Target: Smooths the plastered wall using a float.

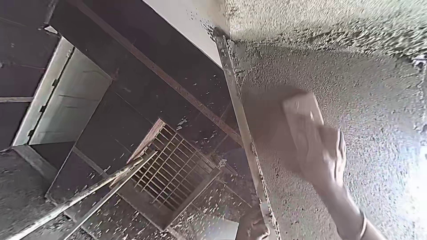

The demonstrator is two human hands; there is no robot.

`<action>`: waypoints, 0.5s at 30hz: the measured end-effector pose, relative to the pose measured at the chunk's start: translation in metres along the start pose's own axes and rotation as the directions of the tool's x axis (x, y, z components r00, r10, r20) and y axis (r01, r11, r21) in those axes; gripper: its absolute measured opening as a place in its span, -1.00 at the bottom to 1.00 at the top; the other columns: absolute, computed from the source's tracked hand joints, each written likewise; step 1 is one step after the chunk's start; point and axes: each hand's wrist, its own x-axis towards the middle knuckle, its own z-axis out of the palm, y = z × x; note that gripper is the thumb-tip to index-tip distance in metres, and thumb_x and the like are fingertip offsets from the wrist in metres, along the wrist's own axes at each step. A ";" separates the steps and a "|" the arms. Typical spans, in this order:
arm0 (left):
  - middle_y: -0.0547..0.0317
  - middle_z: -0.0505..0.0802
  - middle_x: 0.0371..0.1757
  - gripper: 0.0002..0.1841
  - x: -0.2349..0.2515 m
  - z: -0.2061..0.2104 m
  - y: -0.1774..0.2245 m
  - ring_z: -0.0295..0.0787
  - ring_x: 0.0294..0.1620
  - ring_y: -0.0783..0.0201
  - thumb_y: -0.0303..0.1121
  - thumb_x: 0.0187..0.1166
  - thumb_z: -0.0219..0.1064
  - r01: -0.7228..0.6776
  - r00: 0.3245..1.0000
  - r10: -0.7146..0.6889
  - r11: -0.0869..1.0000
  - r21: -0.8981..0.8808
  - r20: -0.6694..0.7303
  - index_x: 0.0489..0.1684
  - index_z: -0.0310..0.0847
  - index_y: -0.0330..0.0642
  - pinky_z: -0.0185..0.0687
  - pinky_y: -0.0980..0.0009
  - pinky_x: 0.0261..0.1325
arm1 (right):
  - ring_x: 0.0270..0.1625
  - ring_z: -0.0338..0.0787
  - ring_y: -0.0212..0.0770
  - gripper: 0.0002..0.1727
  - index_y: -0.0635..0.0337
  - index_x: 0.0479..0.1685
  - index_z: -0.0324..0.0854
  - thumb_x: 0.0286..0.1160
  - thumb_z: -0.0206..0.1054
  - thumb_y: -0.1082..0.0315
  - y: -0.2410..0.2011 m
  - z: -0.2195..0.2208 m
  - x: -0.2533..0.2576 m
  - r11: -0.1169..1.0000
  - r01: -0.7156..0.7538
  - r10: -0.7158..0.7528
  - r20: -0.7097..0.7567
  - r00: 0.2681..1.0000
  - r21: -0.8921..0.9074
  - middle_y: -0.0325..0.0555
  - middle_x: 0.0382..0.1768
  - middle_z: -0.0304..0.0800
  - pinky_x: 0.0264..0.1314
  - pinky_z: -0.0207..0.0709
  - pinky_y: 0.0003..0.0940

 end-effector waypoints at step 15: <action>0.05 0.92 0.02 -0.52 0.002 0.000 0.014 0.88 0.01 0.34 -0.49 0.44 0.45 -0.045 0.999 0.044 0.997 0.061 0.021 0.34 0.54 -0.52 0.80 0.31 0.18 | -0.05 0.73 0.13 -0.45 0.03 0.68 0.49 0.72 0.21 0.16 -0.099 0.029 0.053 0.991 0.112 -0.112 -0.010 0.994 -0.073 0.18 0.11 0.69 -0.18 0.60 -0.03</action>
